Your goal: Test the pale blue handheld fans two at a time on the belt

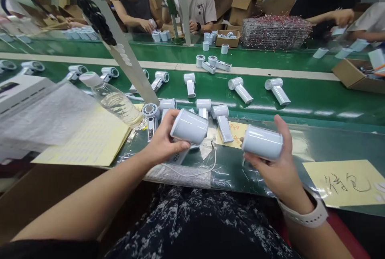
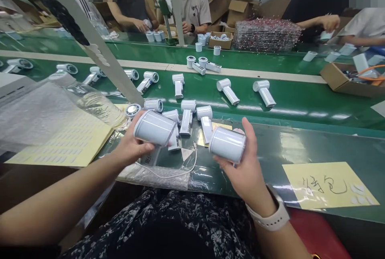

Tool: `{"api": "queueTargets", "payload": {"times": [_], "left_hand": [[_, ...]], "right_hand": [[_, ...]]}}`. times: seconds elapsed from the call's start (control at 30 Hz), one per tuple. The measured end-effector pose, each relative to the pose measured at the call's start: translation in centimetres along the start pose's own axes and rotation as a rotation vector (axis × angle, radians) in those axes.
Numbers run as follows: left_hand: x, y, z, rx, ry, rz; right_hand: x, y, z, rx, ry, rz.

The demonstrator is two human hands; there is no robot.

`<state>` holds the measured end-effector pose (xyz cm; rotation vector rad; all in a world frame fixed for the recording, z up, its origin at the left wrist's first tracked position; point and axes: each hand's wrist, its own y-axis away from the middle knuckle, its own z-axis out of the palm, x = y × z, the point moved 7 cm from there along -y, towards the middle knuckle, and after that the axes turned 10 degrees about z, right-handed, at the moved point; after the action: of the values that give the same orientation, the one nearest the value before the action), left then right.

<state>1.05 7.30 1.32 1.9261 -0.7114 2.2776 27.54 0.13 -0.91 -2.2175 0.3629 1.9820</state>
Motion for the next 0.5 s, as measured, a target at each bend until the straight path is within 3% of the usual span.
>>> {"api": "queueTargets", "payload": {"times": [0.07,0.17,0.23,0.27,0.33,0.37,0.43,0.5], "left_hand": [[0.3,0.1,2.8,0.055,0.069,0.116],[-0.2,0.0,7.7,0.116,0.12,0.239],[-1.1,-0.5,10.2,0.091,0.11,0.259],[-1.6,-0.9,10.9,0.049,0.046,0.249],[-2.4,-1.7,11.1,-0.066,-0.201,0.212],[-2.8,-2.0,10.4,-0.118,-0.363,0.199],[-3.3,-2.1,7.8,-0.15,-0.641,0.203],[-3.2,-1.4,4.6,-0.09,-0.874,0.292]], "right_hand": [[0.8,0.4,2.1,-0.09,-0.105,0.068],[0.5,1.5,5.9,-0.356,-0.166,0.075],[0.2,1.3,6.6,-0.448,-0.101,0.058],[0.2,0.6,5.9,-0.427,-0.031,0.046],[0.5,-2.1,2.1,-0.278,0.176,0.017],[0.8,-3.8,-1.0,-0.157,0.302,0.007],[1.5,-7.4,-8.7,0.071,0.541,0.033],[1.8,-10.2,-17.2,0.281,0.622,0.069]]}}
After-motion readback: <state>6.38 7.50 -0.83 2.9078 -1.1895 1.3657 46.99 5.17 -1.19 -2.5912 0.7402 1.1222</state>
